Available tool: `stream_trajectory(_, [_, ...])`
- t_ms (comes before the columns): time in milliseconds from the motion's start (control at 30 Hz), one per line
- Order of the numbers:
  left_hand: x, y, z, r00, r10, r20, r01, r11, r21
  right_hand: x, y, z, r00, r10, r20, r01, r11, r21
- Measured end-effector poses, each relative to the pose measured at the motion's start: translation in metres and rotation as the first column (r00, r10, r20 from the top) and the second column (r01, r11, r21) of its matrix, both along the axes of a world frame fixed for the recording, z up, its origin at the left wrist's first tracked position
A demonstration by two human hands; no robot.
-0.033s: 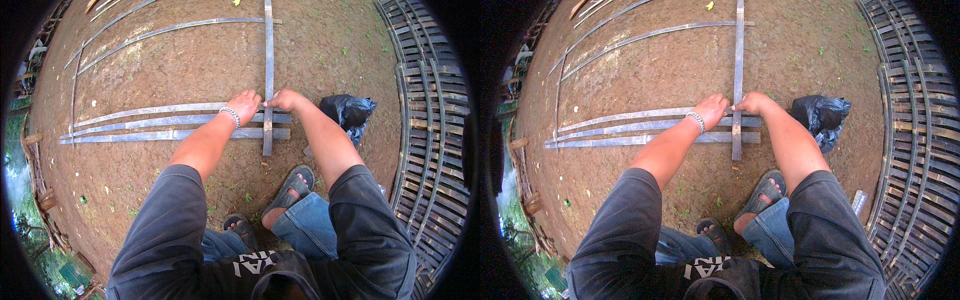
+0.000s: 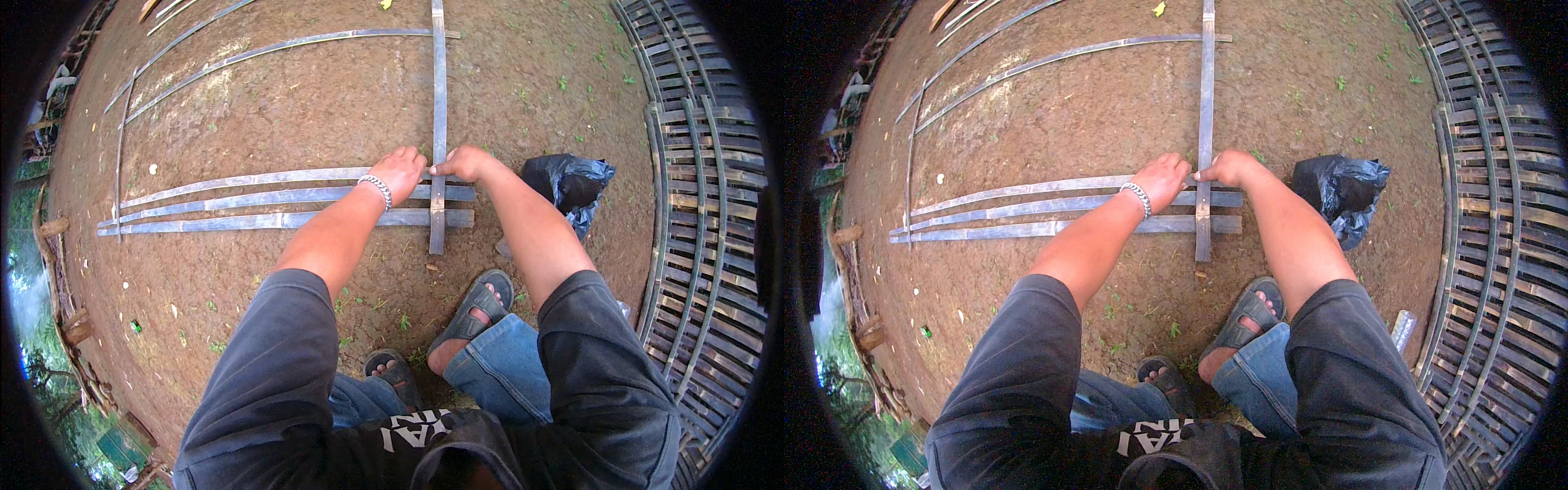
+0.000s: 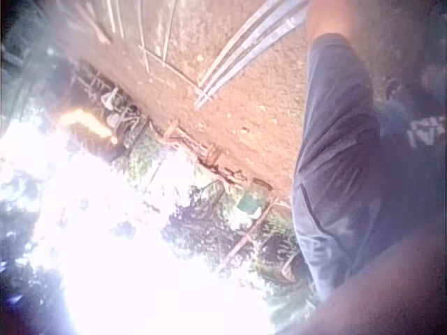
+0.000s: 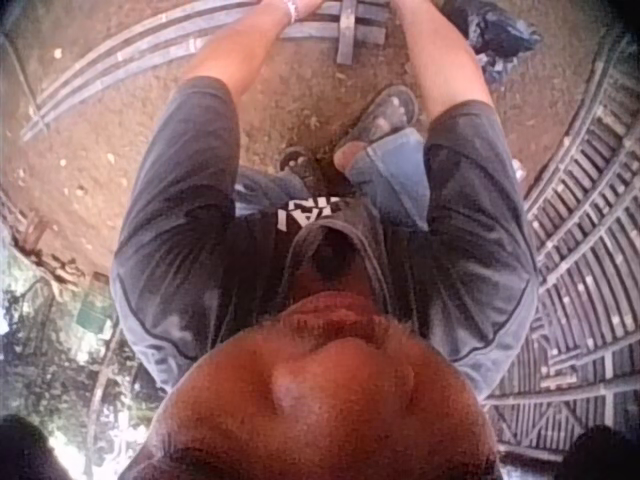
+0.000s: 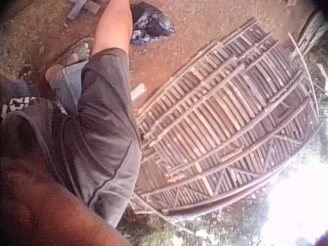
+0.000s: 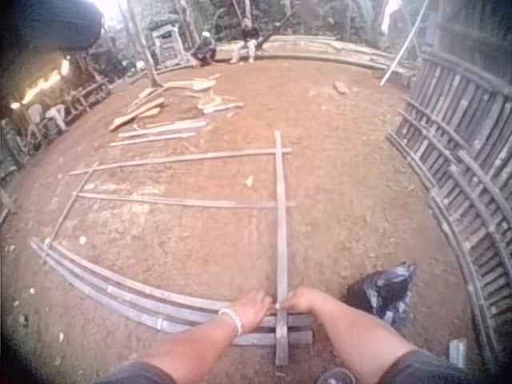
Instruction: The person assembles a metal frame on the ground using a hammer to secure nails at the intersections of metal strips. They repeatedly adjust the alignment of the strips and hammer nails to join them together.
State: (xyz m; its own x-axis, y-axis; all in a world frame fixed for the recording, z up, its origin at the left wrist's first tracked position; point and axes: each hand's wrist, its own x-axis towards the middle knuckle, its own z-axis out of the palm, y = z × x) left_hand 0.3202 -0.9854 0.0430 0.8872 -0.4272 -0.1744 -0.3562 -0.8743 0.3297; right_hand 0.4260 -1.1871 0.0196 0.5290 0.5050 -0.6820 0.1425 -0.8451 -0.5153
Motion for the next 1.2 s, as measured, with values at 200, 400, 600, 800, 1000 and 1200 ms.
stream_trajectory(200, [-0.006,0.002,0.003,0.995,0.079,-0.067,-0.081,0.996,-0.029,-0.023,0.006,0.042,0.98,-0.072,0.185,0.089,0.993,-0.083])
stream_trajectory(400, [-0.045,0.013,0.006,0.936,0.35,0.023,-0.348,0.935,-0.072,-0.04,-0.042,0.052,0.855,-0.442,0.272,0.404,0.896,0.185])
stream_trajectory(600, [-0.067,0.02,-0.005,0.647,0.762,-0.003,-0.748,0.636,0.191,-0.023,-0.08,0.05,0.812,-0.563,0.151,0.52,0.817,0.25])
stream_trajectory(800, [-0.074,0.016,-0.014,0.387,0.922,0.008,-0.911,0.381,0.16,0.012,-0.064,0.053,0.809,-0.574,0.13,0.523,0.803,0.286])
stream_trajectory(1000, [-0.082,0.013,-0.031,0.306,0.926,0.221,-0.95,0.312,0.006,0.08,0.005,0.059,0.841,-0.384,0.382,0.319,0.921,0.222])
stream_trajectory(1200, [-0.085,0.01,-0.036,0.347,0.917,0.198,-0.923,0.371,-0.101,0.151,0.089,0.046,0.735,-0.05,0.676,0.059,0.998,0.011])
